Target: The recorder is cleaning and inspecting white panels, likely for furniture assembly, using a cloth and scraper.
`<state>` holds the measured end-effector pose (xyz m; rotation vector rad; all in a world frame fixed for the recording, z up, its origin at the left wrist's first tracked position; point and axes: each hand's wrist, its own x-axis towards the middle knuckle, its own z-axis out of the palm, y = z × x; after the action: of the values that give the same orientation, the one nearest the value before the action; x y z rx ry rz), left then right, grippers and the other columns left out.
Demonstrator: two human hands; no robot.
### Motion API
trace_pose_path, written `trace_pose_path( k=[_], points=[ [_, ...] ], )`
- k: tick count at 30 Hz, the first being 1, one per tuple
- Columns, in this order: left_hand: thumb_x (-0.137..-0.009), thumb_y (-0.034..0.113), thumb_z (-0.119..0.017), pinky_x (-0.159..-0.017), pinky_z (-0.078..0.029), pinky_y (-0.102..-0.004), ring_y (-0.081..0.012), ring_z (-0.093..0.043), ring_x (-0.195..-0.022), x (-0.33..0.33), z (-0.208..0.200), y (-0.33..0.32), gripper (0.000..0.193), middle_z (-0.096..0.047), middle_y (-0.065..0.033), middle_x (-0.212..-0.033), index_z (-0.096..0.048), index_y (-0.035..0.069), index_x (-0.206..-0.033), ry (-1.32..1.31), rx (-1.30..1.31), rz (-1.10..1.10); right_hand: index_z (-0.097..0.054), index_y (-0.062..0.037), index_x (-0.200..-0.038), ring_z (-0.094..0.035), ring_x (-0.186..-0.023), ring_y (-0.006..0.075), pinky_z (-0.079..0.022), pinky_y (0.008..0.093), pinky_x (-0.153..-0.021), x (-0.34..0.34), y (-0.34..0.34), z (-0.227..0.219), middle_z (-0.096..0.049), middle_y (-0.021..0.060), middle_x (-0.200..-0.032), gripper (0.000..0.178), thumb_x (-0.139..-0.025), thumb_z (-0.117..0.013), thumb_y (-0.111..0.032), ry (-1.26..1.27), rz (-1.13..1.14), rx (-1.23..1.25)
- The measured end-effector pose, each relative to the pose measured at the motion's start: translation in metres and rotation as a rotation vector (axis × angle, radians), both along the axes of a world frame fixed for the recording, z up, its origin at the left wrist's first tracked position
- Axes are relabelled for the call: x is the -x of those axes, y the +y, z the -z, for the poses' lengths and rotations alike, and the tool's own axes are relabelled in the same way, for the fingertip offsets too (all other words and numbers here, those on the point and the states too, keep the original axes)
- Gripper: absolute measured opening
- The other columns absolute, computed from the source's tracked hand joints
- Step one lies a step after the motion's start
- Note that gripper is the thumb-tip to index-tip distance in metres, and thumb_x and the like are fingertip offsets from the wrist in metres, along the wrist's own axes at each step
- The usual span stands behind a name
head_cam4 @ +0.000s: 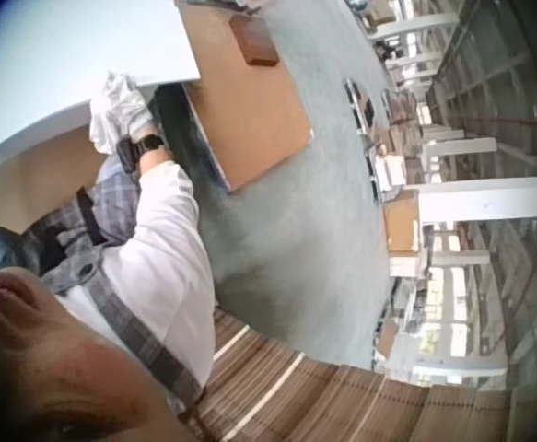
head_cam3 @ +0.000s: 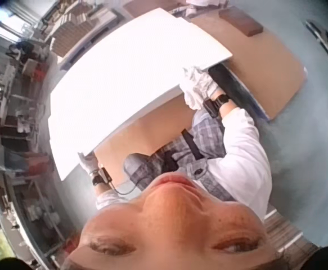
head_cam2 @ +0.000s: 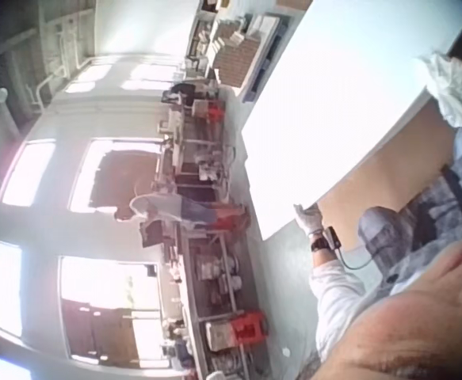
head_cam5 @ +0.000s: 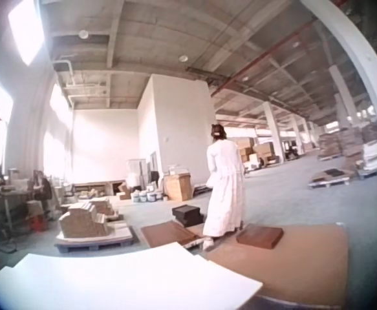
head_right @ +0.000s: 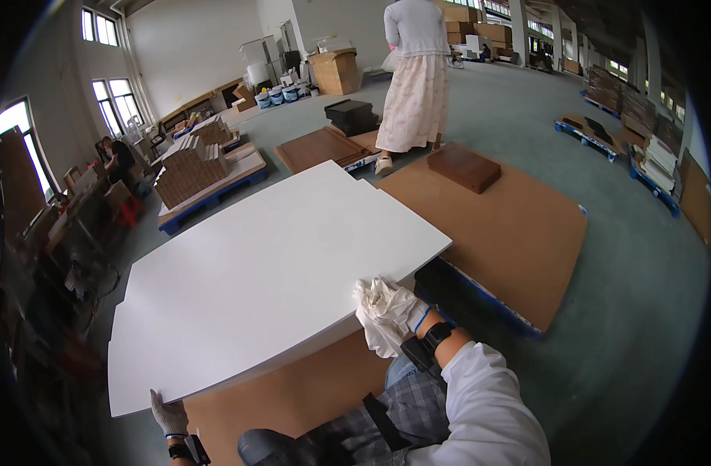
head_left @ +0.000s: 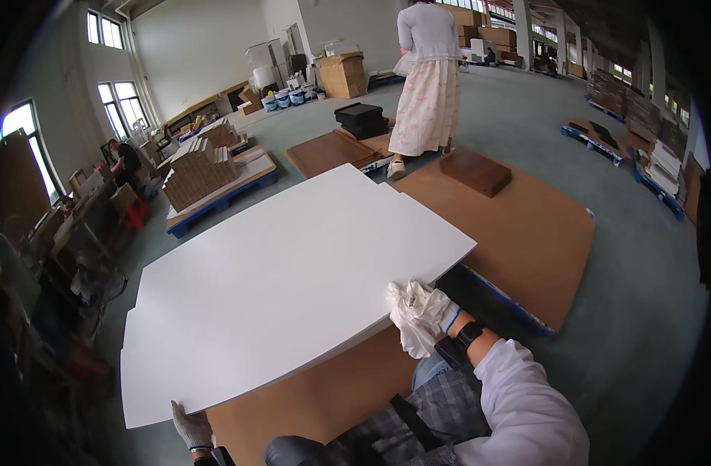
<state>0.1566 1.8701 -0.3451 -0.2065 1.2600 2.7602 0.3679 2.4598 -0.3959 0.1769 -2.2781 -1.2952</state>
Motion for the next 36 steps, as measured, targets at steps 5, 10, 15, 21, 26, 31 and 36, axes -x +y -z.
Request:
trace_pose_path(
  k=[5,10,15,21,26,31,36],
  points=[
    [-0.089,0.021,-0.058,-0.09,-0.051,-0.0377,-0.0264,-0.062,-0.099,0.034,0.046,-0.036,0.022,-0.063,-0.012,-0.104,-0.058,0.003,-0.101,0.059,-0.131,0.056,-0.045,-0.0077,-0.133,-0.046,-0.124,0.0254,-0.037,0.0391,-0.107,0.015,0.005,0.024,-0.048,0.0105,-0.134,0.047,-0.095,-0.039,-0.035,-0.232,0.026,0.894],
    [-0.086,0.023,-0.06,-0.085,-0.052,-0.0388,-0.0277,-0.062,-0.098,-0.023,0.022,-0.044,0.029,-0.064,-0.0126,-0.101,-0.056,0.001,-0.105,0.153,-0.044,0.01,-0.056,-0.0072,-0.121,-0.06,-0.104,0.0232,-0.054,0.0324,-0.085,-0.055,-0.003,0.0,-0.06,0.0092,-0.114,0.035,-0.092,-0.051,-0.026,0.065,-0.089,0.833],
    [-0.09,0.012,-0.055,-0.105,-0.036,-0.0412,-0.0294,-0.051,-0.116,-0.141,-0.017,-0.048,0.038,-0.056,-0.0188,-0.122,-0.048,-0.007,-0.122,-0.004,-0.148,0.116,-0.038,-0.0023,-0.136,-0.048,-0.123,0.0239,-0.042,0.0336,-0.102,-0.167,-0.035,-0.047,-0.044,0.0141,-0.137,0.043,-0.101,-0.033,-0.027,-0.119,0.151,1.111],
    [-0.09,0.016,-0.056,-0.101,-0.038,-0.0397,-0.0281,-0.051,-0.115,-0.205,0.004,-0.074,0.042,-0.055,-0.0181,-0.124,-0.047,-0.005,-0.125,-0.132,-0.123,0.201,-0.035,-0.0029,-0.138,-0.041,-0.128,0.0251,-0.035,0.0374,-0.107,-0.284,-0.062,-0.042,-0.039,0.0142,-0.141,0.048,-0.101,-0.026,-0.032,-0.113,0.138,1.892],
    [-0.09,0.023,-0.057,-0.099,-0.038,-0.04,-0.0271,-0.053,-0.111,-0.239,0.027,-0.083,0.046,-0.056,-0.0164,-0.122,-0.045,-0.003,-0.127,-0.188,-0.004,0.279,-0.038,-0.0051,-0.136,-0.045,-0.124,0.0243,-0.036,0.0367,-0.106,-0.35,-0.059,0.039,-0.044,0.0116,-0.137,0.047,-0.101,-0.027,-0.035,-0.05,0.246,2.225],
    [-0.09,0.025,-0.059,-0.095,-0.04,-0.0382,-0.0244,-0.053,-0.107,-0.261,0.046,-0.085,0.048,-0.057,-0.0148,-0.12,-0.044,-0.002,-0.127,-0.389,-0.032,0.282,-0.056,-0.0059,-0.114,-0.061,-0.093,0.0184,-0.052,0.0297,-0.079,-0.377,-0.058,0.134,-0.061,0.0076,-0.105,0.03,-0.098,-0.042,-0.027,0.376,-0.047,2.572],
    [-0.09,0.025,-0.059,-0.089,-0.043,-0.0358,-0.0221,-0.055,-0.101,-0.284,0.034,-0.065,0.045,-0.059,-0.0134,-0.115,-0.046,-0.001,-0.125,-0.461,0.078,0.229,-0.058,-0.0054,-0.109,-0.061,-0.092,0.0172,-0.052,0.028,-0.079,-0.368,-0.073,0.084,-0.062,0.0072,-0.101,0.027,-0.097,-0.042,-0.025,0.197,0.034,2.356]
  ],
)
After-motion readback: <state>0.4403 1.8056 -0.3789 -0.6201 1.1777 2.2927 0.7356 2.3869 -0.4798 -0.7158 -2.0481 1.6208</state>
